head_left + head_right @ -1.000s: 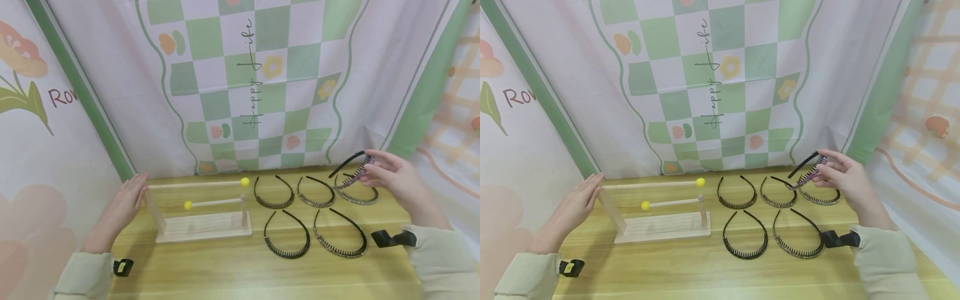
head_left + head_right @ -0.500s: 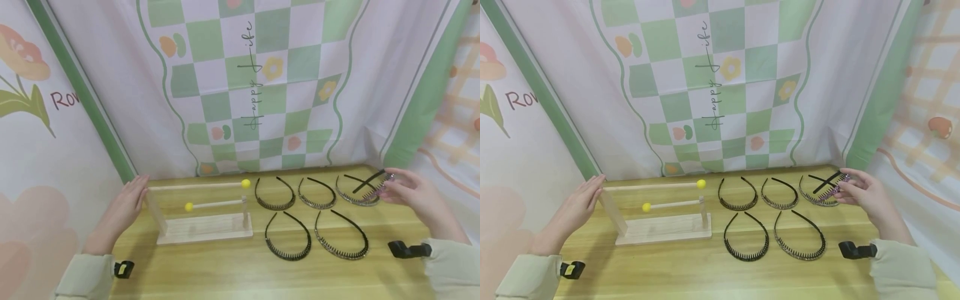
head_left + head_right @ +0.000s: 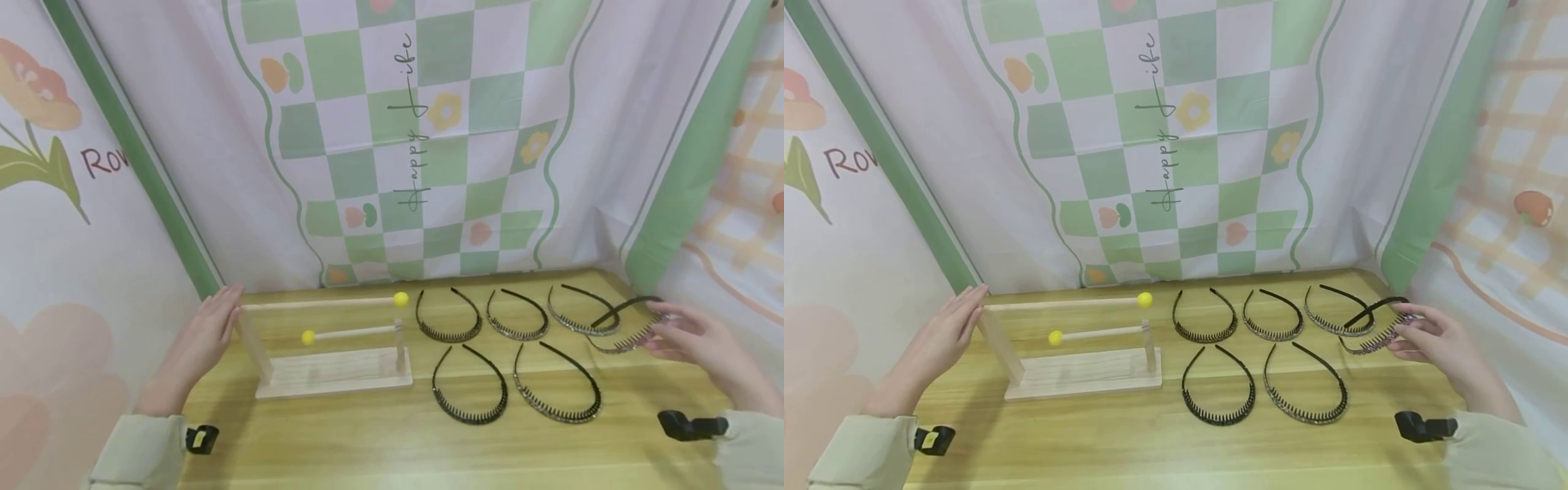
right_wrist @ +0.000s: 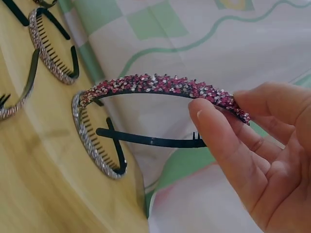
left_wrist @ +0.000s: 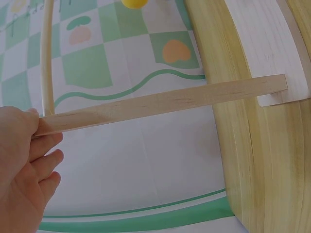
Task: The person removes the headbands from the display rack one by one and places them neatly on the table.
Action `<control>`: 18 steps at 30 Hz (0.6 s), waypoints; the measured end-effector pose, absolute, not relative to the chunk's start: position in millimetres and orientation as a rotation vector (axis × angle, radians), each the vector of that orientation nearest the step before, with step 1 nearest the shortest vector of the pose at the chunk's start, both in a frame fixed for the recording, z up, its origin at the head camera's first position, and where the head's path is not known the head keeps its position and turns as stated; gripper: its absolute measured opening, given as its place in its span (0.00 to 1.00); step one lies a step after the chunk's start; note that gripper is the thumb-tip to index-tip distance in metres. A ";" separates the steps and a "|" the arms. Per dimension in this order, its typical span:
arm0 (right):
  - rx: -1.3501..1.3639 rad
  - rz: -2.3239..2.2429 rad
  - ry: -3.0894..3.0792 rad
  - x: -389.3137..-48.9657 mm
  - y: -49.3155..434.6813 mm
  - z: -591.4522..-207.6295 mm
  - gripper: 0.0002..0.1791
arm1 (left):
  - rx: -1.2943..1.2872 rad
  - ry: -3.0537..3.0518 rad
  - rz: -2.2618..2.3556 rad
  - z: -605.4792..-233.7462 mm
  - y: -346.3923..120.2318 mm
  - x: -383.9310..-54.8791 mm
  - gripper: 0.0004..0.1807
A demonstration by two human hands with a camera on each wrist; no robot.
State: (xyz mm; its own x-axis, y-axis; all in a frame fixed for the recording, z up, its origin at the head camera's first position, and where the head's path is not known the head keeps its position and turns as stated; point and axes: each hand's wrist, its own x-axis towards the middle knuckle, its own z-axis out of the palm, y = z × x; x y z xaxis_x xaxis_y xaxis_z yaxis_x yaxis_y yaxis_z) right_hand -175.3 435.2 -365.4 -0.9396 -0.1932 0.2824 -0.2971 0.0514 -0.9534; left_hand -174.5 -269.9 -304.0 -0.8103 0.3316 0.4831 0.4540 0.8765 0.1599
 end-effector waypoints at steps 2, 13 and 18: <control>0.500 2.025 -2.257 -171.2 439.4 -367.2 0.27 | -0.575 -2.594 -0.376 -303.7 -269.5 -174.7 0.21; 0.252 1.702 -2.615 -151.2 456.1 -377.8 0.30 | -0.579 -2.588 -0.378 -303.8 -269.4 -174.5 0.21; 0.145 1.629 -2.846 -147.5 463.4 -379.0 0.25 | -0.580 -2.579 -0.376 -304.5 -269.8 -174.2 0.21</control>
State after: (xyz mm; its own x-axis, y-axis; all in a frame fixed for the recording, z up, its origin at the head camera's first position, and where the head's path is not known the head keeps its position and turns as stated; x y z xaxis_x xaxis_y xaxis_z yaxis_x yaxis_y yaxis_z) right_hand -147.5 463.4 -379.0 -0.9862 -0.1460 -0.0781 -0.0067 0.5062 -0.8624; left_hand -174.2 -269.8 -304.5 -0.8017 0.3331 0.4963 0.4610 0.8731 0.1587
